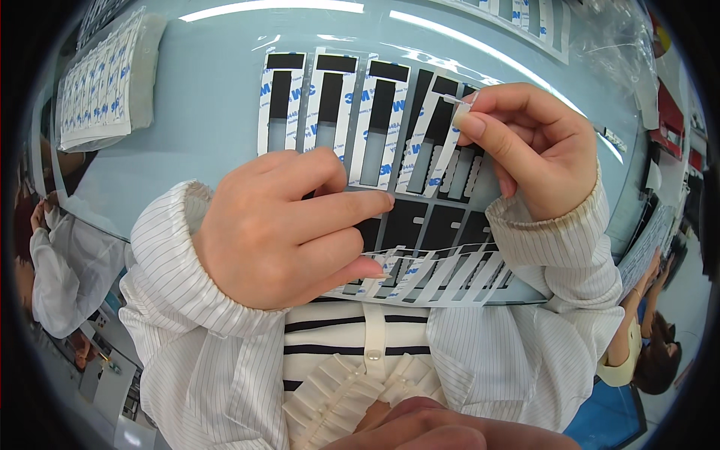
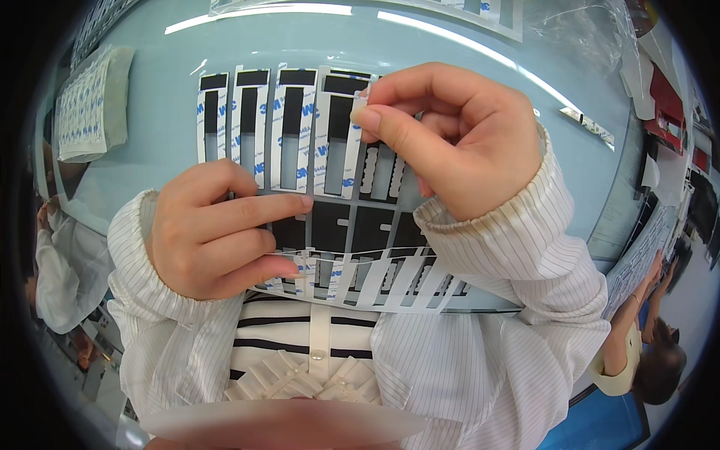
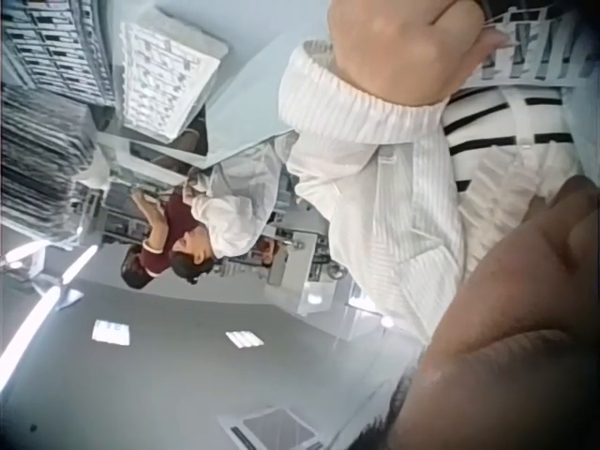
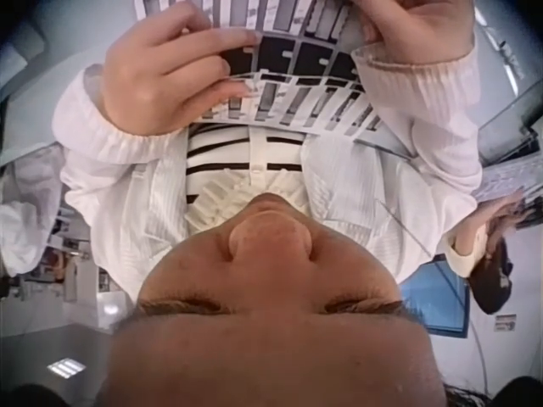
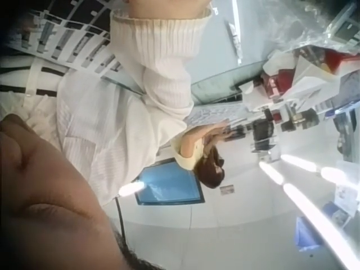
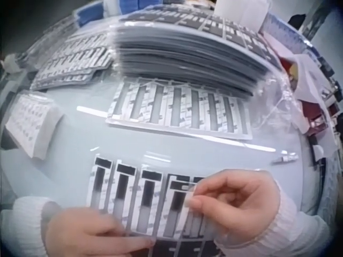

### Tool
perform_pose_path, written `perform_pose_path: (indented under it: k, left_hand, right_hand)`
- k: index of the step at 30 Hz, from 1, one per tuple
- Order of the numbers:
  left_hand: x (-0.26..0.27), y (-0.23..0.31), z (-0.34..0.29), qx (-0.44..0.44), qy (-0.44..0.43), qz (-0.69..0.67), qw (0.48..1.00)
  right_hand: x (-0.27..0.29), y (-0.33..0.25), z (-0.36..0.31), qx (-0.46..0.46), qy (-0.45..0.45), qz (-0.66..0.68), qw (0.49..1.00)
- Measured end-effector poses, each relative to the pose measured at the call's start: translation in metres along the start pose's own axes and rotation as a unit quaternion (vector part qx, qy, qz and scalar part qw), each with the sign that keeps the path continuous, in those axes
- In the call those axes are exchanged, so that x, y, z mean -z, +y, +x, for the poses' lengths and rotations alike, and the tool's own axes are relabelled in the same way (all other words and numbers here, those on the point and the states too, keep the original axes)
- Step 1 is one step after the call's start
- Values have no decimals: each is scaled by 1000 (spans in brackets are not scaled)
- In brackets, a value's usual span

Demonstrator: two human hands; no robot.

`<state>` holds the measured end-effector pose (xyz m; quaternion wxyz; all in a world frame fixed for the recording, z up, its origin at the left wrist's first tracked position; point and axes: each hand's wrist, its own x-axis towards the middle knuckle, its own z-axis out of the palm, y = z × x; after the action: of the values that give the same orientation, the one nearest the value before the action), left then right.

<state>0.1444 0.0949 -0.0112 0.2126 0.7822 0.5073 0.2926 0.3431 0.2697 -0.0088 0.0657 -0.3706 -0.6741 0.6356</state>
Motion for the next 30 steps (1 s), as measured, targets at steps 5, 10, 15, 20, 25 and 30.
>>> perform_pose_path:
  k: [5, 10, 15, 20, 25, 30]
  left_hand:
    - [0, -1, 0, -12, -2, 7, 1000]
    - [3, 1, 1, -24, -13, 26, 999]
    - [1, 1, 1, -30, -25, 44, 998]
    - [1, 5, 5, -31, -16, 49, 998]
    - [1, 5, 6, -35, -19, 54, 998]
    - [-4, 5, 7, -40, -10, 52, 998]
  right_hand:
    - [-1, 0, 1, 3, 3, -1, 1000]
    - [-3, 1, 1, 13, 9, -17, 1000]
    - [-1, 2, 1, 14, 11, -16, 1000]
    - [0, 2, 0, 23, 16, -24, 999]
    - [0, 2, -1, 33, 17, -36, 999]
    - [0, 2, 0, 41, 16, -37, 998]
